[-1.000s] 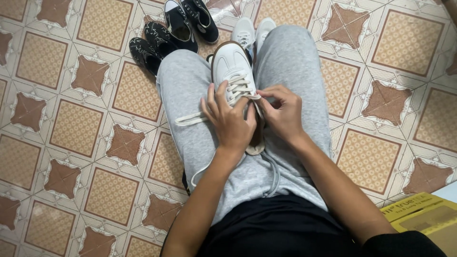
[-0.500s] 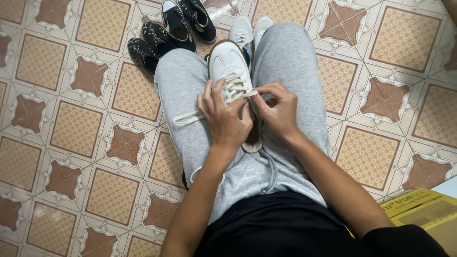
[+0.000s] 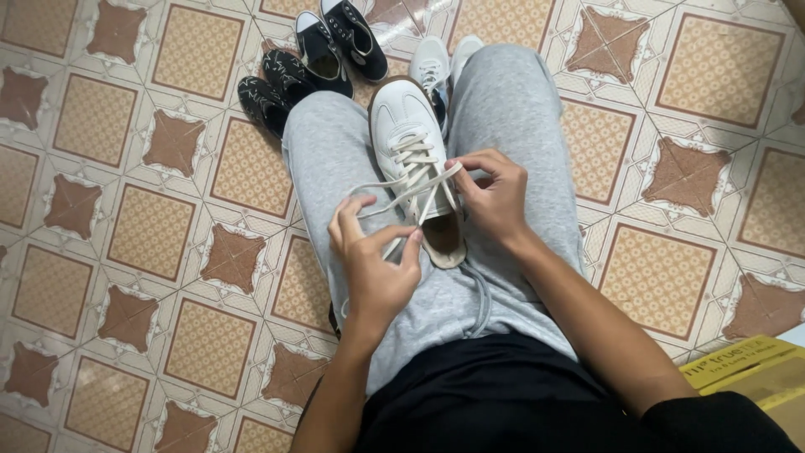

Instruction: Threading a shoelace through the eyelets of a white sneaker while sitting on the floor.

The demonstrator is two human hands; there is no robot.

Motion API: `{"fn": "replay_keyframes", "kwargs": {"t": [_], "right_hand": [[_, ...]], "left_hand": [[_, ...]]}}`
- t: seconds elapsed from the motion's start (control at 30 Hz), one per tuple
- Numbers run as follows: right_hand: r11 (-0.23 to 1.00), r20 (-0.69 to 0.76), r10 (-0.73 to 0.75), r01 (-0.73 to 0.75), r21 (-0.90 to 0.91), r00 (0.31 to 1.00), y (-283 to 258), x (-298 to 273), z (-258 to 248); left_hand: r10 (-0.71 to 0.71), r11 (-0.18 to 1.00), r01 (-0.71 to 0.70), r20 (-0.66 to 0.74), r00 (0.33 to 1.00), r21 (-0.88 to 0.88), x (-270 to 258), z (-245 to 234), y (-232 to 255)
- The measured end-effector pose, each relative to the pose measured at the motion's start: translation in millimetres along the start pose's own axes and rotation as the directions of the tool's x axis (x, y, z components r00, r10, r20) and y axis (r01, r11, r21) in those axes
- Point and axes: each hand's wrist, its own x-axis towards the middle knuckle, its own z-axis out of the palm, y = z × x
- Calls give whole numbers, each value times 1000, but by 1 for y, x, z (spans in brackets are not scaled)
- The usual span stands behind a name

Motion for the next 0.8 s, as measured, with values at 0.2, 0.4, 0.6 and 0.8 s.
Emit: {"fn": "replay_keyframes", "kwargs": {"t": [0.2, 0.4, 0.6, 0.8], "right_hand": [[1000, -24, 9, -9, 16, 1000, -2, 1, 3], [1000, 53, -17, 16, 15, 998, -16, 4, -2], [1000, 61, -6, 4, 30, 998, -19, 5, -1], [998, 74, -55, 57, -29, 996, -11, 6, 0]], "left_hand": [[-56, 994, 66, 116, 992, -83, -25, -25, -17], [-199, 968, 237, 312, 929, -87, -50, -78, -39], [-345, 922, 385, 369, 863, -37, -76, -162, -36], [-200, 952, 261, 323, 925, -160, -133, -236, -100]]}}
